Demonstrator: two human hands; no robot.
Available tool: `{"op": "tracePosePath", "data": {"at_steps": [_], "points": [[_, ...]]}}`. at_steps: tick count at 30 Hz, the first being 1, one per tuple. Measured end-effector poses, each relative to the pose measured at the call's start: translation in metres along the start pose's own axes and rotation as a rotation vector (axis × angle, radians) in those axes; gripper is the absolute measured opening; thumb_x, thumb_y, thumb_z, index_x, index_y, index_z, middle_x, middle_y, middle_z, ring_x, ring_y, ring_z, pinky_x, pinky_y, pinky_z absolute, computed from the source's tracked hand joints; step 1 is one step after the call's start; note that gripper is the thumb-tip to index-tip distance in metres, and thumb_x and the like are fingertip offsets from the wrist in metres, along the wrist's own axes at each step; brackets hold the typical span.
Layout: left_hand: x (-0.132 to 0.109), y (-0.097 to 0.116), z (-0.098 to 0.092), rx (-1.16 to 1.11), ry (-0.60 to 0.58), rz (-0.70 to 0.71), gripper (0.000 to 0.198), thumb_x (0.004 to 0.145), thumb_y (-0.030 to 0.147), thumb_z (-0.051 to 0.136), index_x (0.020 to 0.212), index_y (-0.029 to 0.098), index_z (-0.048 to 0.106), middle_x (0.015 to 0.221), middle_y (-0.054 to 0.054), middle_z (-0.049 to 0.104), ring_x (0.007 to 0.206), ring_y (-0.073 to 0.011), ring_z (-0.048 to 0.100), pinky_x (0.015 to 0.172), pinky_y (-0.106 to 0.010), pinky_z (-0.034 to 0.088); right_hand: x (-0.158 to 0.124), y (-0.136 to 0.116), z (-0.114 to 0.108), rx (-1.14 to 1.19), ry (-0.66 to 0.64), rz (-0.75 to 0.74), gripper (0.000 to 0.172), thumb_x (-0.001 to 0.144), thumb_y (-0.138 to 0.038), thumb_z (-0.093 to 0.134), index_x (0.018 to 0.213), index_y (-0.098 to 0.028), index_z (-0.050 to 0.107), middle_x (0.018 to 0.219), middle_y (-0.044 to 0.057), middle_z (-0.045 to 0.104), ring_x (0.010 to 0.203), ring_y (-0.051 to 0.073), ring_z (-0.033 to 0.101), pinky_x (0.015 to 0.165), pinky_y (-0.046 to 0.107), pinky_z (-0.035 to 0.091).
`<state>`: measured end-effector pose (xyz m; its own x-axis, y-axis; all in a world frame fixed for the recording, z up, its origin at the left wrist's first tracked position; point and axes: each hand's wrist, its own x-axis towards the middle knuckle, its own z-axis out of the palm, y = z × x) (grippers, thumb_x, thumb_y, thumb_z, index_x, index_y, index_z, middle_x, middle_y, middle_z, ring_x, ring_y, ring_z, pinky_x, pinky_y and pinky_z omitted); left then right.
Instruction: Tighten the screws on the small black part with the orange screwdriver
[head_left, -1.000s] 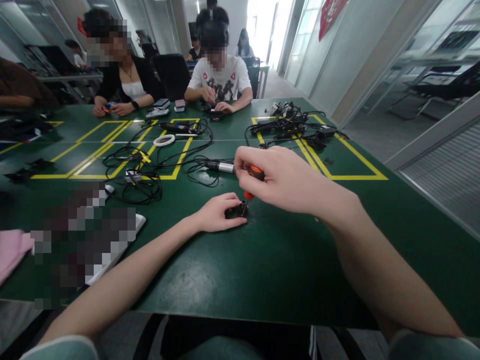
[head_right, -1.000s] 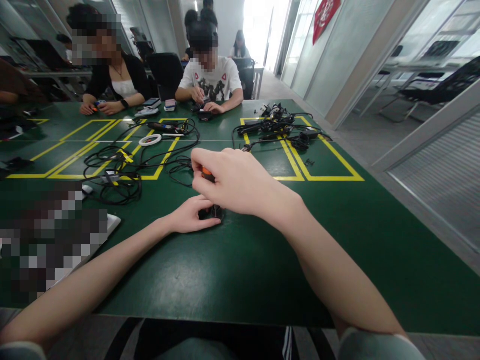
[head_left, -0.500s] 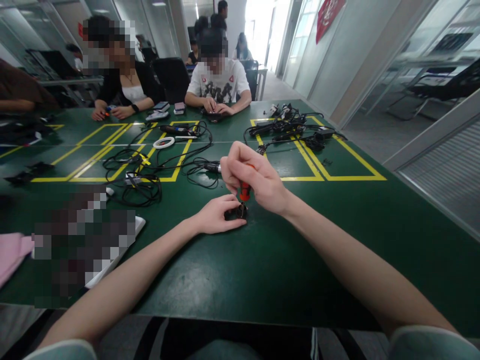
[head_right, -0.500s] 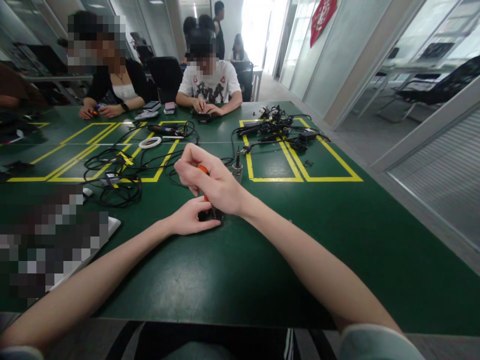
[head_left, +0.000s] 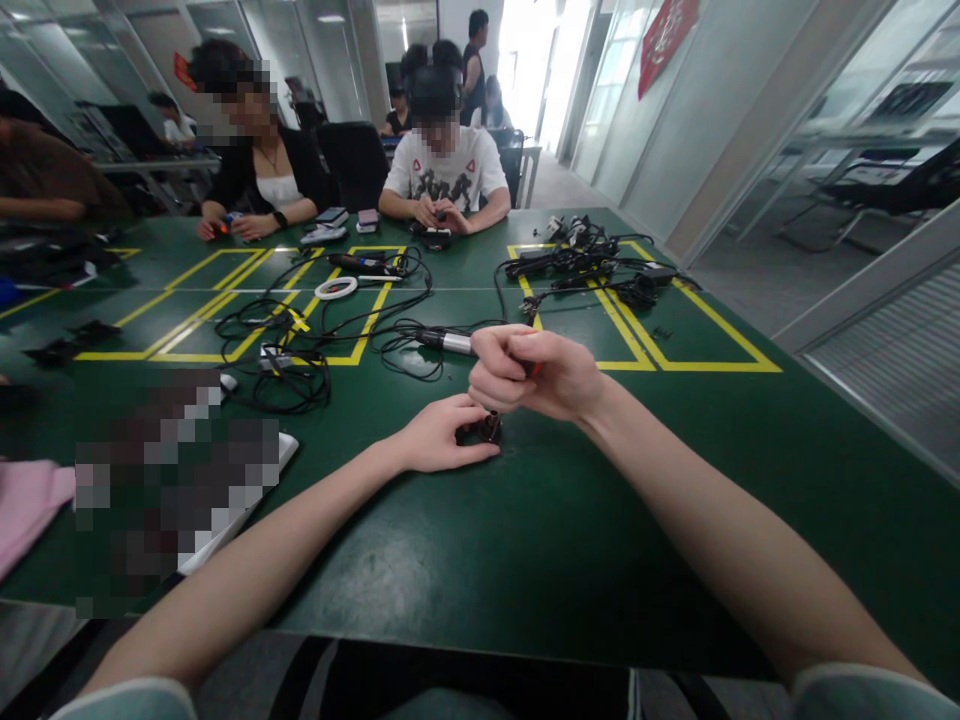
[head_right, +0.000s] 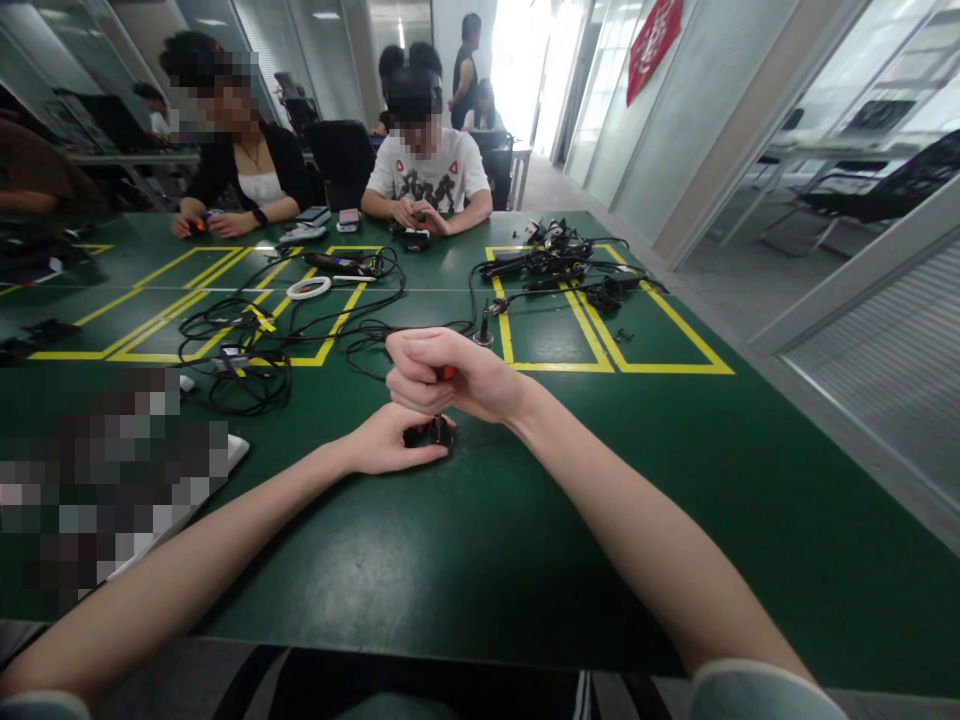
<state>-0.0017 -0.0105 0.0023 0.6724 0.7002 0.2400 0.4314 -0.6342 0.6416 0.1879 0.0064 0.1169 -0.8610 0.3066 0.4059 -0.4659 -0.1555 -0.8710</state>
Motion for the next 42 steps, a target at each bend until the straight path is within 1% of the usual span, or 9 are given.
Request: {"op": "tracePosePath", "data": {"at_steps": [5,11,15,19,22,26,30,36,42], "points": [[0.000,0.000,0.000,-0.008,0.005,0.005,0.033,0.097,0.049,0.074,0.114,0.020,0.078,0.113,-0.009,0.077,0.108,-0.0259,0.074,0.099,-0.037,0.060,0.004,0.004,0.006,0.059,0.075,-0.010,0.055,0.106,-0.067,0.049,0.075,-0.022,0.047,0.046,-0.013,0.029,0.038,0.005,0.016,0.043,0.018,0.023],[0.000,-0.001,-0.001,0.021,-0.006,-0.003,0.035,0.097,0.052,0.074,0.111,0.020,0.078,0.112,-0.008,0.075,0.106,-0.0244,0.074,0.098,-0.036,0.060,0.001,-0.002,0.000,-0.010,0.121,0.006,0.054,0.108,-0.058,0.056,0.071,-0.019,0.057,0.050,-0.007,0.044,0.041,0.008,0.032,0.039,0.018,0.032],[0.000,0.000,-0.002,0.019,-0.010,-0.004,0.034,0.097,0.052,0.074,0.110,0.021,0.078,0.112,-0.008,0.074,0.105,-0.0241,0.074,0.099,-0.036,0.060,0.000,-0.007,0.001,0.030,0.127,0.048,0.064,0.111,-0.060,0.046,0.061,-0.019,0.048,0.045,-0.009,0.029,0.040,0.007,0.023,0.040,0.018,0.024],[0.000,-0.001,-0.001,0.008,-0.012,-0.012,0.035,0.097,0.052,0.073,0.111,0.021,0.078,0.112,-0.008,0.076,0.104,-0.0245,0.074,0.098,-0.036,0.060,0.002,-0.003,0.007,0.050,0.136,0.012,0.046,0.106,-0.057,0.055,0.078,-0.021,0.050,0.047,-0.013,0.027,0.040,0.005,0.015,0.042,0.016,0.021],[0.000,-0.001,-0.001,0.004,-0.017,-0.017,0.035,0.097,0.051,0.073,0.113,0.020,0.078,0.112,-0.009,0.076,0.104,-0.0251,0.074,0.097,-0.037,0.060,0.003,0.000,0.009,0.012,0.151,0.001,0.034,0.104,-0.045,0.060,0.082,-0.022,0.048,0.049,-0.013,0.034,0.040,0.005,0.018,0.042,0.015,0.023],[0.000,-0.001,-0.002,0.017,-0.023,-0.023,0.035,0.097,0.051,0.074,0.113,0.020,0.078,0.111,-0.008,0.076,0.103,-0.0245,0.074,0.098,-0.037,0.060,0.004,-0.003,0.008,-0.046,0.151,0.003,0.044,0.108,-0.047,0.055,0.074,-0.019,0.051,0.052,-0.008,0.042,0.042,0.006,0.031,0.043,0.016,0.029],[0.000,0.001,-0.003,0.013,-0.018,-0.020,0.035,0.097,0.051,0.074,0.113,0.020,0.077,0.110,-0.008,0.076,0.103,-0.0245,0.074,0.099,-0.038,0.061,0.005,-0.005,0.008,-0.013,0.128,0.017,0.058,0.113,-0.048,0.043,0.062,-0.019,0.045,0.047,-0.009,0.030,0.041,0.006,0.024,0.044,0.017,0.027],[0.000,0.003,-0.003,0.004,-0.016,-0.018,0.034,0.097,0.050,0.073,0.112,0.020,0.077,0.111,-0.009,0.076,0.104,-0.0252,0.074,0.098,-0.038,0.061,0.004,-0.001,0.012,-0.024,0.166,-0.019,0.035,0.104,-0.044,0.061,0.081,-0.023,0.044,0.048,-0.014,0.031,0.041,0.005,0.015,0.044,0.014,0.024],[0.001,0.003,-0.004,0.026,-0.023,-0.023,0.033,0.097,0.050,0.074,0.110,0.020,0.077,0.112,-0.009,0.074,0.104,-0.0246,0.073,0.099,-0.038,0.060,0.005,-0.004,0.006,-0.065,0.200,-0.063,0.044,0.105,-0.046,0.063,0.073,-0.019,0.050,0.057,-0.007,0.048,0.041,0.005,0.032,0.042,0.017,0.028]]}}
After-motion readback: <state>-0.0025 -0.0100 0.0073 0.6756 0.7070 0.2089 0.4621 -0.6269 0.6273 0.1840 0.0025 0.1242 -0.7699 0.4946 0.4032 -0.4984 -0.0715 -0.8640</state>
